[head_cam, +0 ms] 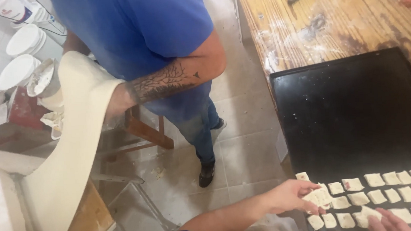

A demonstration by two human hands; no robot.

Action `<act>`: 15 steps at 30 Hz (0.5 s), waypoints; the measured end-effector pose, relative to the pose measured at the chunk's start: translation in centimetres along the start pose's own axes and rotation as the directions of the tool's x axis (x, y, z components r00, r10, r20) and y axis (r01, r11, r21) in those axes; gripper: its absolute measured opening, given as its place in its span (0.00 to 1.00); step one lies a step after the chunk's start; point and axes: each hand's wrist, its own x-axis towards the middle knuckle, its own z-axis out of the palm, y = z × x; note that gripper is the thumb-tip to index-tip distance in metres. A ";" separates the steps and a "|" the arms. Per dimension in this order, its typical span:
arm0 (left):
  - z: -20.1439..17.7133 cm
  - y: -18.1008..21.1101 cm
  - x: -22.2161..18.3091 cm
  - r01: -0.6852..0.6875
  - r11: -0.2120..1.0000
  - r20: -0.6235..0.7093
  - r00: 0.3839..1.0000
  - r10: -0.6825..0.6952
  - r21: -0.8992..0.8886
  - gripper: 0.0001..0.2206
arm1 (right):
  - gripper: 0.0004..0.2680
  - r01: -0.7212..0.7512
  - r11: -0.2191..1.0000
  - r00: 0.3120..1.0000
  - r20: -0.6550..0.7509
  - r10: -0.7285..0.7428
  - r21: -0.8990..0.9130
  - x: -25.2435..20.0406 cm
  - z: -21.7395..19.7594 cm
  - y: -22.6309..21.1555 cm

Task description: Arranging small pre-cut dough squares into rows on a baking tray.

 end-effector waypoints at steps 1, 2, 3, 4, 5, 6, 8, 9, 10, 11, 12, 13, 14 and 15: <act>-0.3 0.4 0.4 0.023 1.000 -0.027 0.999 -0.023 0.014 0.38 | 0.14 -0.031 1.000 1.000 0.003 0.031 -0.003 -1.2 1.3 -0.4; -0.6 0.8 0.8 0.045 0.999 -0.052 0.998 -0.043 0.028 0.36 | 0.14 -0.060 0.998 0.998 0.005 0.060 -0.007 -2.7 2.6 -1.0; -0.8 1.2 0.6 0.053 0.998 -0.047 0.998 -0.052 0.024 0.36 | 0.14 -0.070 0.997 0.998 0.002 0.070 -0.010 -2.4 2.7 -0.8; -1.2 1.9 0.6 0.018 1.000 0.004 1.000 -0.018 -0.008 0.32 | 0.14 -0.061 0.998 0.998 0.011 0.061 -0.027 -1.8 2.7 -0.9; -1.5 2.5 0.5 -0.015 0.999 0.055 0.998 0.017 -0.041 0.28 | 0.15 -0.051 0.998 0.998 0.021 0.052 -0.044 -1.3 2.7 -1.0; -1.8 2.6 0.9 -0.020 0.999 0.055 0.998 0.022 -0.045 0.28 | 0.15 -0.048 0.998 0.999 0.020 0.049 -0.048 -0.9 3.0 -0.8; -2.5 2.8 1.6 0.001 0.995 0.131 0.991 0.012 -0.100 0.32 | 0.14 0.022 0.999 1.000 -0.004 -0.023 -0.040 -0.4 3.7 -0.4; -2.4 3.6 1.5 -0.002 0.995 0.128 0.992 0.015 -0.103 0.32 | 0.14 0.025 0.999 1.000 -0.001 -0.025 -0.044 0.4 3.6 0.2; -2.4 4.4 1.3 0.007 0.999 0.082 0.997 -0.004 -0.042 0.34 | 0.15 0.053 0.996 0.998 -0.017 -0.054 -0.075 1.0 3.8 0.9; -2.4 5.1 1.1 0.021 1.000 0.036 0.999 -0.021 0.018 0.36 | 0.15 0.080 0.991 0.996 -0.032 -0.084 -0.106 1.6 3.9 1.6; -2.7 5.1 1.4 0.022 1.000 0.031 0.999 -0.022 0.013 0.36 | 0.15 0.079 0.991 0.996 -0.026 -0.083 -0.110 2.3 4.0 2.5; -3.1 5.1 1.7 0.039 0.999 0.025 0.999 -0.040 0.019 0.36 | 0.14 0.125 0.988 0.991 -0.037 -0.129 -0.086 3.1 4.2 3.4; -3.3 4.8 2.0 0.063 0.998 0.026 0.998 -0.064 0.023 0.36 | 0.12 0.164 0.984 0.984 -0.054 -0.168 -0.064 3.5 4.1 4.6; -4.5 3.4 3.3 0.071 0.997 0.027 0.997 -0.071 0.017 0.36 | 0.12 0.156 0.985 0.986 -0.053 -0.159 -0.068 5.3 4.2 5.1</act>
